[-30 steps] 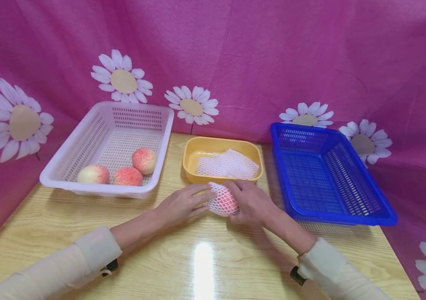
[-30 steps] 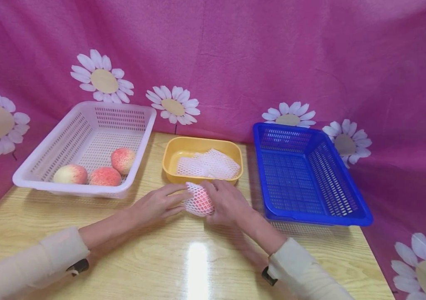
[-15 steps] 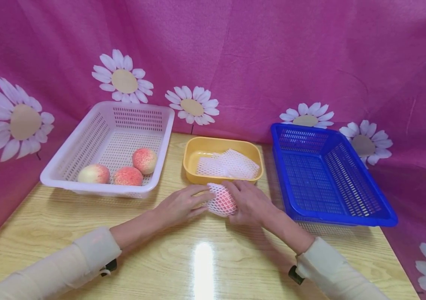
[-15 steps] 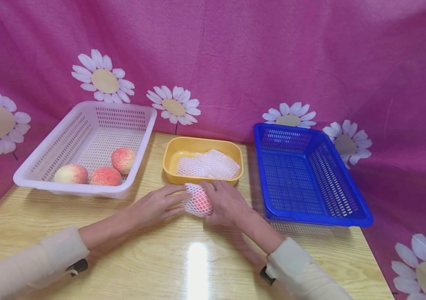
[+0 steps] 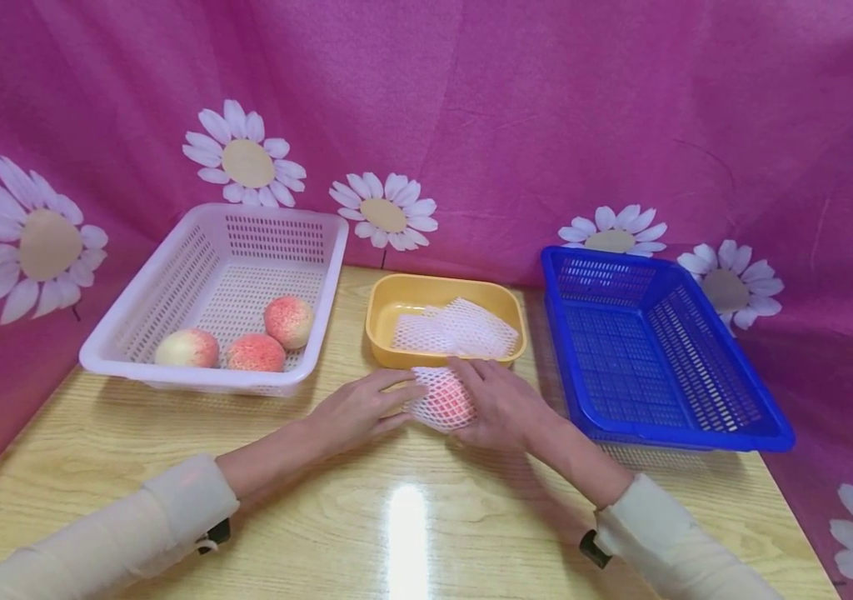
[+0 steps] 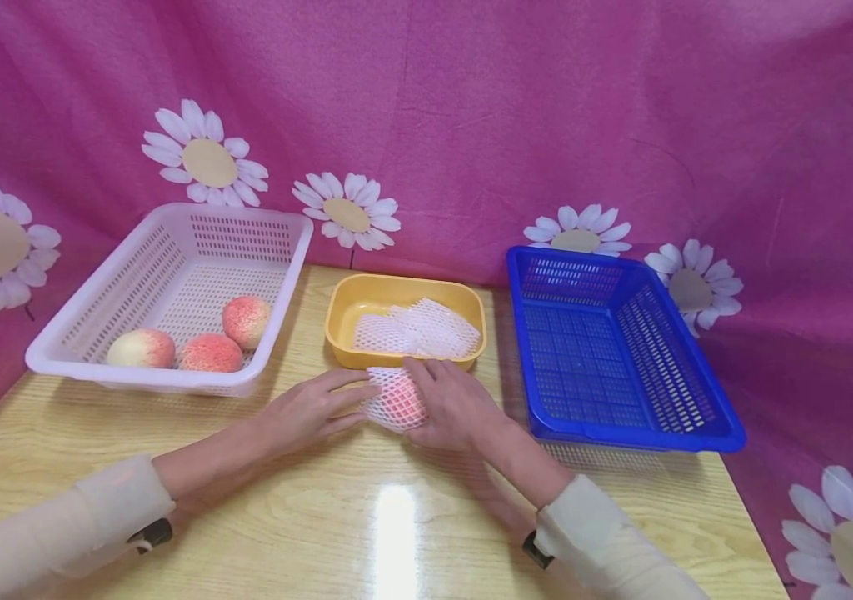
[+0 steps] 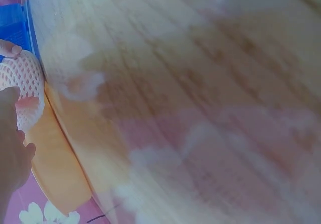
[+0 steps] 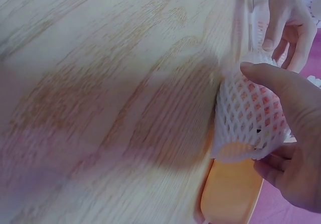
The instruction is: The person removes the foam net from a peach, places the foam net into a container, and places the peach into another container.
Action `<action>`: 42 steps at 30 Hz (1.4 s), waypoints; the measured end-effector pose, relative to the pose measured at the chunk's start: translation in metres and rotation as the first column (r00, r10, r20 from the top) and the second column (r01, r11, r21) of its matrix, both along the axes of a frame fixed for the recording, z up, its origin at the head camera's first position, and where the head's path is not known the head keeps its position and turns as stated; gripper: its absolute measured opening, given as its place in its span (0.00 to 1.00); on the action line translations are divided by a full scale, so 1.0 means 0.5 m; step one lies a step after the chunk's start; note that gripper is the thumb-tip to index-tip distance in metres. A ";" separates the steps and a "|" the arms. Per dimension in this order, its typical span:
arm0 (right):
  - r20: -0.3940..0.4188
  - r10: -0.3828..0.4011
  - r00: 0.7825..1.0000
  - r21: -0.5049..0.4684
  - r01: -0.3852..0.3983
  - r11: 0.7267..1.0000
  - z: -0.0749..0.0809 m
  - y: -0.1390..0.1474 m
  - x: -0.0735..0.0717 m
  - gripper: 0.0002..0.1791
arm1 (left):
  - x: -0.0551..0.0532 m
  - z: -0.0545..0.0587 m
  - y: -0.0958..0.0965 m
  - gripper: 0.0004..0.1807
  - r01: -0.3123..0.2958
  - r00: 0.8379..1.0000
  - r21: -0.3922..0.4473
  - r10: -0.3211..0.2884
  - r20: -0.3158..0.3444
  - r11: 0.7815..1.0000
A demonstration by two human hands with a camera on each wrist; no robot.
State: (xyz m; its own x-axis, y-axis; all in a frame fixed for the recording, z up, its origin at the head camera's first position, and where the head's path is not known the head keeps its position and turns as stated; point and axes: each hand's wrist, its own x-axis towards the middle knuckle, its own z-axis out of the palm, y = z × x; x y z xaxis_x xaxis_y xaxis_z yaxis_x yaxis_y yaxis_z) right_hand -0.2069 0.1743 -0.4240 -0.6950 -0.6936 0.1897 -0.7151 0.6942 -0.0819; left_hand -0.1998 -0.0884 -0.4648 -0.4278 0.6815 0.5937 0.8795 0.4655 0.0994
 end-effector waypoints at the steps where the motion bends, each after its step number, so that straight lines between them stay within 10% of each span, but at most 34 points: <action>1: -0.002 -0.003 1.000 -0.001 0.003 1.000 0.000 0.001 0.000 0.57 | 0.000 -0.001 0.000 0.24 0.001 1.000 0.002 -0.001 -0.002 1.000; 42: 0.122 -0.165 0.979 -0.032 0.171 0.985 -0.002 0.070 0.034 0.60 | 0.021 -0.007 -0.055 0.25 -0.048 0.998 0.032 0.047 0.051 0.998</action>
State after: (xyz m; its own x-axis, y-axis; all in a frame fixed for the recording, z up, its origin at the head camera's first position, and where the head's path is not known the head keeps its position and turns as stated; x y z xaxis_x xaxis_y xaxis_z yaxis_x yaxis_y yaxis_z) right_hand -0.1899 0.2091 -0.4249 -0.8202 -0.5581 0.1254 -0.5720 0.7977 -0.1911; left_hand -0.1895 -0.1159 -0.4681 -0.4891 0.6402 0.5924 0.8499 0.5025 0.1586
